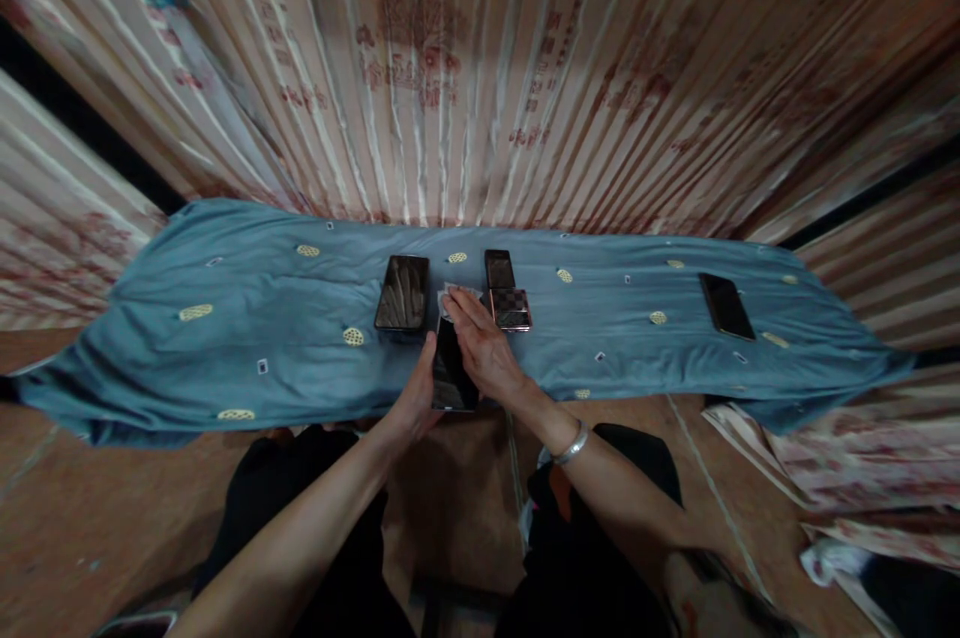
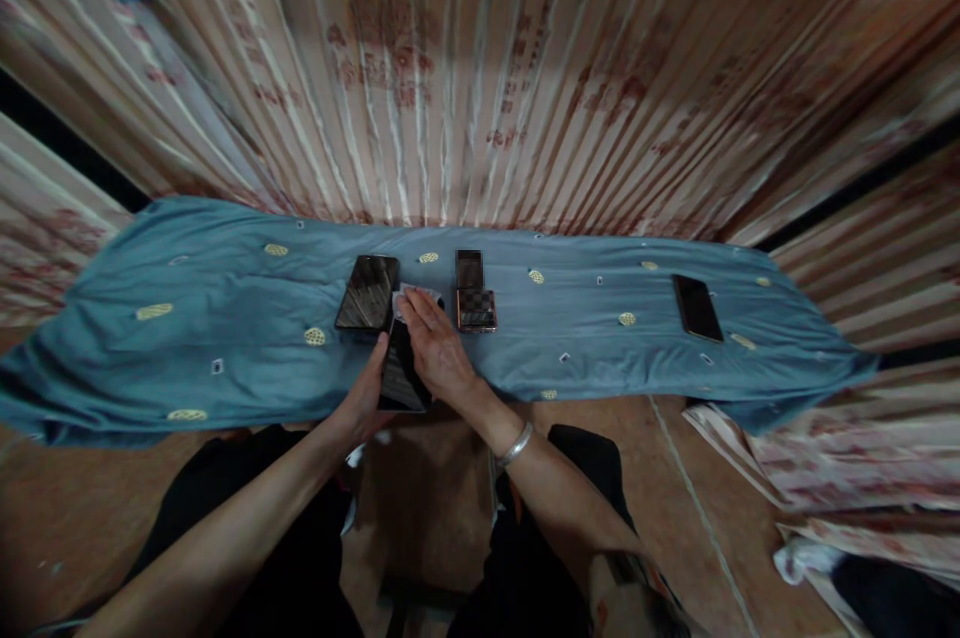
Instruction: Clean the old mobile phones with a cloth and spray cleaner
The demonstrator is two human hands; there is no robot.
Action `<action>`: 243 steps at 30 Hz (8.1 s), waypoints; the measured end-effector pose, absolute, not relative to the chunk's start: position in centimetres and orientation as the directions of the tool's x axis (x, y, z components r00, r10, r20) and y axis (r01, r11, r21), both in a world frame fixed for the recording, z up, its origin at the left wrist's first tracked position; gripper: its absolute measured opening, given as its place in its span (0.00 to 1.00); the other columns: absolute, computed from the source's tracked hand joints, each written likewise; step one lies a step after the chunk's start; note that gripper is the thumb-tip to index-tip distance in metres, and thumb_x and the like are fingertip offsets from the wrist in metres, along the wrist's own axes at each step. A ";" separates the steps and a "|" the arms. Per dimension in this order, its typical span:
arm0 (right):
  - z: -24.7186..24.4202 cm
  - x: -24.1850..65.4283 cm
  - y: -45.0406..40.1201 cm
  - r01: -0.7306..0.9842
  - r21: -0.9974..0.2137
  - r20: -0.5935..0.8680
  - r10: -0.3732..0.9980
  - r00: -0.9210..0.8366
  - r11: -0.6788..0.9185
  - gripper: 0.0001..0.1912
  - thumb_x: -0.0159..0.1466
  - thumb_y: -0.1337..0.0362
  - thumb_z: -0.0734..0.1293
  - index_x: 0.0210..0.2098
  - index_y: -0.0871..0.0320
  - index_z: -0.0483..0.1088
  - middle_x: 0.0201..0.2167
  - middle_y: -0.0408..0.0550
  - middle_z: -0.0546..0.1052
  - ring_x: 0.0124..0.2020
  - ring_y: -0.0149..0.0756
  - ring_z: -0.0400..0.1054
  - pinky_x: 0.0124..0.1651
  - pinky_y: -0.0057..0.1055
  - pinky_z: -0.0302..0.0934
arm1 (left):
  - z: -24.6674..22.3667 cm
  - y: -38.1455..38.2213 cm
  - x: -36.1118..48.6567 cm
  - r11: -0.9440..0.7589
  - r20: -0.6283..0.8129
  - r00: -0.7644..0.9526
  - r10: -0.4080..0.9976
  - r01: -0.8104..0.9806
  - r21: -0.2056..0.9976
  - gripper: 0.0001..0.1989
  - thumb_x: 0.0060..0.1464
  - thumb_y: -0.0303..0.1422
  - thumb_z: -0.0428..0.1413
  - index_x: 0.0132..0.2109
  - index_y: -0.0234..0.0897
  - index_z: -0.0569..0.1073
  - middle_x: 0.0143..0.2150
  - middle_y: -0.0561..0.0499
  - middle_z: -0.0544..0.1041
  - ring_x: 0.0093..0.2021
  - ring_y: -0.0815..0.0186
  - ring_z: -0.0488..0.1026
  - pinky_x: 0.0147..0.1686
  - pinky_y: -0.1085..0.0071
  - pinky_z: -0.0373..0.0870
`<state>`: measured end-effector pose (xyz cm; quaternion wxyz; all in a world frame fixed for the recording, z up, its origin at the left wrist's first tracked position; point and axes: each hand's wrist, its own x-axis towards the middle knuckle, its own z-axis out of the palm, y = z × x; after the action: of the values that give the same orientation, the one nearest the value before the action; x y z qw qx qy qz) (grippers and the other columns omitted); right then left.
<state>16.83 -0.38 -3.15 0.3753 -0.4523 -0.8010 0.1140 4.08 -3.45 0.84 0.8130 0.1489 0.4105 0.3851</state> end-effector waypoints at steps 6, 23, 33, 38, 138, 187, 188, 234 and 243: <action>-3.1 16.6 -0.8 0.630 -0.511 0.508 0.797 -0.326 0.584 0.33 0.71 0.74 0.52 0.74 0.55 0.52 0.73 0.53 0.61 0.76 0.39 0.48 0.77 0.48 0.48 | 0.5 -3.4 4.1 0.664 -0.584 0.331 0.741 -0.493 0.563 0.30 0.71 0.47 0.38 0.66 0.37 0.70 0.53 0.42 0.83 0.59 0.53 0.77 0.57 0.54 0.75; -2.3 17.2 -0.8 0.746 -0.324 0.498 0.775 -0.388 0.582 0.29 0.69 0.77 0.53 0.67 0.68 0.64 0.70 0.62 0.65 0.74 0.45 0.53 0.75 0.48 0.54 | -0.8 -3.4 4.7 0.585 -0.507 0.306 0.806 -0.540 0.605 0.27 0.71 0.44 0.42 0.69 0.39 0.67 0.59 0.44 0.80 0.63 0.53 0.73 0.61 0.55 0.72; -2.2 16.6 -1.5 0.720 -0.187 0.537 0.683 -0.495 0.669 0.25 0.69 0.78 0.57 0.63 0.68 0.69 0.66 0.61 0.71 0.72 0.45 0.57 0.73 0.47 0.59 | -0.2 -2.8 5.0 0.486 -0.541 0.159 0.826 -0.687 0.540 0.26 0.73 0.36 0.42 0.71 0.29 0.63 0.60 0.45 0.79 0.69 0.63 0.66 0.70 0.68 0.59; -2.3 17.7 -0.6 0.744 -0.224 0.550 0.712 -0.437 0.629 0.31 0.67 0.79 0.56 0.69 0.66 0.62 0.69 0.61 0.66 0.75 0.44 0.51 0.75 0.49 0.54 | -0.5 -3.3 4.9 0.623 -0.570 0.291 0.768 -0.543 0.563 0.28 0.71 0.44 0.41 0.67 0.35 0.70 0.52 0.42 0.83 0.60 0.54 0.77 0.59 0.58 0.74; -2.8 17.9 -0.9 0.714 -0.348 0.540 0.752 -0.378 0.608 0.40 0.65 0.82 0.53 0.75 0.57 0.50 0.72 0.56 0.62 0.76 0.40 0.49 0.75 0.49 0.53 | 1.0 -3.0 4.4 0.502 -0.467 0.229 0.854 -0.598 0.625 0.27 0.72 0.40 0.39 0.71 0.36 0.65 0.61 0.45 0.78 0.66 0.60 0.70 0.67 0.64 0.65; -3.7 16.7 -1.8 0.701 -0.313 0.532 0.730 -0.429 0.641 0.37 0.65 0.80 0.54 0.73 0.64 0.52 0.70 0.62 0.64 0.75 0.44 0.51 0.74 0.51 0.56 | 1.4 -0.7 2.0 0.488 -0.451 0.250 0.857 -0.675 0.554 0.34 0.71 0.49 0.36 0.69 0.32 0.68 0.55 0.39 0.82 0.56 0.54 0.79 0.61 0.58 0.71; -3.7 16.5 -2.0 0.700 -0.299 0.535 0.721 -0.440 0.649 0.35 0.66 0.80 0.54 0.72 0.67 0.55 0.69 0.63 0.65 0.75 0.44 0.52 0.74 0.50 0.56 | 1.1 -0.5 1.9 0.474 -0.441 0.240 0.865 -0.679 0.561 0.34 0.71 0.49 0.37 0.68 0.32 0.68 0.55 0.39 0.82 0.57 0.54 0.79 0.62 0.58 0.71; -2.5 15.6 -3.4 0.676 -0.282 0.485 0.709 -0.512 0.681 0.32 0.68 0.78 0.54 0.71 0.65 0.57 0.69 0.61 0.66 0.74 0.44 0.53 0.74 0.50 0.57 | -0.1 -1.1 2.5 0.488 -0.503 0.195 0.842 -0.672 0.557 0.29 0.70 0.47 0.43 0.64 0.32 0.73 0.54 0.41 0.82 0.58 0.55 0.78 0.62 0.62 0.70; -2.5 16.5 -2.5 0.707 -0.286 0.507 0.728 -0.461 0.647 0.35 0.67 0.79 0.55 0.73 0.62 0.54 0.70 0.59 0.65 0.74 0.45 0.53 0.74 0.51 0.56 | -0.3 -1.7 3.7 0.451 -0.428 0.207 0.880 -0.647 0.615 0.26 0.69 0.45 0.47 0.64 0.37 0.74 0.57 0.44 0.82 0.65 0.58 0.72 0.67 0.63 0.64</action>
<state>16.48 -2.48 -2.54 0.3054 -0.4198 -0.8545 0.0174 3.67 -1.71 -0.27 0.7616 0.1525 0.3816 0.5011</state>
